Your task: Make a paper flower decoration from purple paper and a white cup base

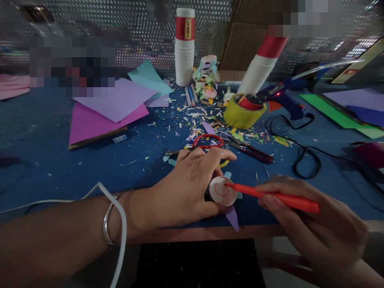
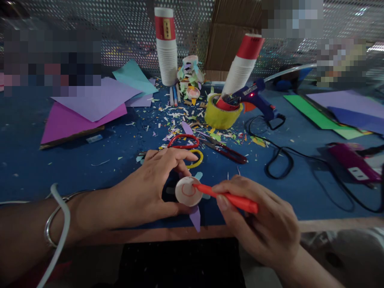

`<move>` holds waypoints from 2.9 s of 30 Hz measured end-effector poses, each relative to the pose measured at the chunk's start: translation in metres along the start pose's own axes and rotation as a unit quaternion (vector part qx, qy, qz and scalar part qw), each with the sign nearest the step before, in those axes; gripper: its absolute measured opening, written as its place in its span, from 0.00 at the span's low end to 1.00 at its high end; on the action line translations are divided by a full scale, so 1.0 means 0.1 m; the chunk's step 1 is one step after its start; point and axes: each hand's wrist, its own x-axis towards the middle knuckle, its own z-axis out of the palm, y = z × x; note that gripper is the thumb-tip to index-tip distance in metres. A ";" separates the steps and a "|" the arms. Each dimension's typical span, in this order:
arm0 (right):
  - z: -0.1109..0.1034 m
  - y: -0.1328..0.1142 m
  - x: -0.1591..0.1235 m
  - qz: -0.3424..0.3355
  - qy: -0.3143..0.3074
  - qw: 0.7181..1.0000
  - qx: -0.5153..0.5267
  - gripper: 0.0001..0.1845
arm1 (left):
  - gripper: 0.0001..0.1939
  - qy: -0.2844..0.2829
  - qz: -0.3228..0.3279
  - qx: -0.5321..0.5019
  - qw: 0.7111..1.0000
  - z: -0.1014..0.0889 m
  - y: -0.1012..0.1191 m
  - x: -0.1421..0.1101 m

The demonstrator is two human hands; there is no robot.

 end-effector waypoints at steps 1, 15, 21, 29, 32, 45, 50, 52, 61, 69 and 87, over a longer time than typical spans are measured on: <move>0.00 0.00 0.00 -0.002 0.000 1.000 0.002 0.08 | 0.38 -0.001 0.000 0.001 1.000 0.00 0.00 0.00; 0.02 0.00 0.07 -0.045 -0.065 0.997 -0.011 0.10 | 0.38 0.008 0.006 0.000 1.000 0.00 0.01 0.01; 0.01 -0.01 0.06 -0.068 -0.074 0.995 -0.026 0.11 | 0.36 -0.002 -0.005 -0.007 1.000 -0.01 0.03 0.01; 0.01 -0.02 0.04 -0.059 -0.078 0.995 -0.025 0.12 | 0.37 0.003 0.001 -0.004 1.000 0.00 0.02 0.01; 0.02 0.00 0.06 -0.079 -0.089 0.992 -0.039 0.11 | 0.38 0.005 0.001 -0.005 1.000 0.00 0.02 0.01; 0.05 -0.01 0.05 -0.091 -0.072 0.993 -0.028 0.14 | 0.39 0.009 0.004 -0.016 1.000 0.01 0.01 0.01; 0.00 0.00 -0.01 -0.037 -0.013 0.999 -0.006 0.13 | 0.40 0.004 0.009 -0.018 1.000 0.02 0.00 0.02; -0.01 0.00 -0.02 -0.047 -0.025 0.999 -0.010 0.13 | 0.38 0.005 0.009 -0.018 1.000 0.02 0.00 0.02; 0.05 0.00 -0.07 -0.037 0.005 0.998 -0.050 0.09 | 0.37 0.016 0.011 -0.017 1.000 0.02 0.01 0.02; 0.05 -0.03 -0.06 -0.050 0.021 0.997 -0.063 0.10 | 0.38 0.014 0.013 -0.008 1.000 0.02 0.01 0.01; -0.01 -0.08 -0.01 -0.076 0.019 0.996 -0.042 0.12 | 0.38 0.007 0.012 -0.013 1.000 0.02 0.01 0.03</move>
